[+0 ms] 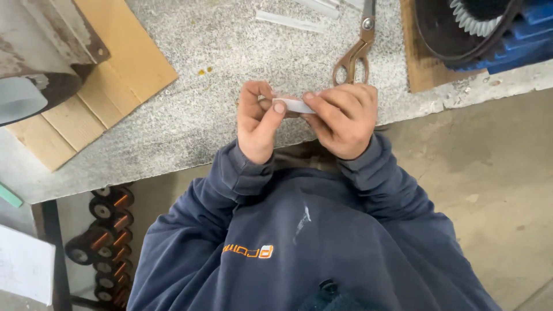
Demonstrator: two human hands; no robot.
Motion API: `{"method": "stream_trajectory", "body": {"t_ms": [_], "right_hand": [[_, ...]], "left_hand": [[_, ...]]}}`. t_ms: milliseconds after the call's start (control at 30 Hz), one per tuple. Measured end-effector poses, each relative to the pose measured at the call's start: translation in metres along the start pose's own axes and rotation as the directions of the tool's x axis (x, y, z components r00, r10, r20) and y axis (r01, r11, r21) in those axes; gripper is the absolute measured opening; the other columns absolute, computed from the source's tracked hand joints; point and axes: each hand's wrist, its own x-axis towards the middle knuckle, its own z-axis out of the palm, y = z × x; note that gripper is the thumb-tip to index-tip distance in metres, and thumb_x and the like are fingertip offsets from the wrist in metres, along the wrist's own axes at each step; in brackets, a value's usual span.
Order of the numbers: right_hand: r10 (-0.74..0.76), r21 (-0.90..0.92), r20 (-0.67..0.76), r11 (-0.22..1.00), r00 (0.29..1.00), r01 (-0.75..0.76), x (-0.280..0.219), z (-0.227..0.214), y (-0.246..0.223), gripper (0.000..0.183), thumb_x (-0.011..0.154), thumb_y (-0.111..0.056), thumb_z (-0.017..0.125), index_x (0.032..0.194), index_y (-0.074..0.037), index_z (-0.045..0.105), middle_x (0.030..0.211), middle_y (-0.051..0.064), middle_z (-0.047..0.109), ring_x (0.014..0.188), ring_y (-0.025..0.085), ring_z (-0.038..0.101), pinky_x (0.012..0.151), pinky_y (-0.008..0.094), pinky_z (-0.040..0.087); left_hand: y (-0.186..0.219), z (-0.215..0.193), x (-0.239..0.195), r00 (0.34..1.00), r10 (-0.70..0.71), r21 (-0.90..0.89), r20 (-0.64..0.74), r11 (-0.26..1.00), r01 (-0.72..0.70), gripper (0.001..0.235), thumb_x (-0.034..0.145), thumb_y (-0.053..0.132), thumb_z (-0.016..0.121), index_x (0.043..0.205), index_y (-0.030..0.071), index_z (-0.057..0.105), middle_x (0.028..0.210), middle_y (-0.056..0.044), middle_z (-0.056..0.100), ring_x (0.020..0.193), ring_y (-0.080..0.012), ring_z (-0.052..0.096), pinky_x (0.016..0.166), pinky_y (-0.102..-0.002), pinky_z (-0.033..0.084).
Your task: Manually fold white insulation paper strips for use in electric motor winding.
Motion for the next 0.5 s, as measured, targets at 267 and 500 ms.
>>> {"method": "stream_trajectory", "body": {"t_ms": [267, 500], "right_hand": [[0.124, 0.169, 0.088, 0.976, 0.988, -0.137, -0.017, -0.007, 0.004, 0.037, 0.082, -0.008, 0.088, 0.116, -0.007, 0.075, 0.103, 0.006, 0.068, 0.094, 0.028, 0.063, 0.085, 0.041, 0.048], [0.093, 0.16, 0.061, 0.982, 0.994, -0.102, -0.015, -0.008, 0.007, 0.035, 0.08, -0.01, 0.091, 0.112, -0.008, 0.077, 0.101, 0.006, 0.07, 0.091, 0.028, 0.063, 0.083, 0.041, 0.048]], "left_hand": [[0.006, -0.014, 0.001, 0.963, -0.18, 0.461, 0.2, 0.885, 0.07, 0.016, 0.107, -0.006, 0.055, 0.121, 0.001, 0.052, 0.113, -0.008, 0.068, 0.106, -0.013, 0.066, 0.095, -0.028, 0.054], [-0.01, -0.026, -0.001, 0.959, -0.176, 0.392, 0.22, 0.917, 0.078, 0.015, 0.11, -0.008, 0.055, 0.122, 0.001, 0.053, 0.114, -0.006, 0.065, 0.103, -0.0098, 0.063, 0.097, -0.027, 0.051]]}}
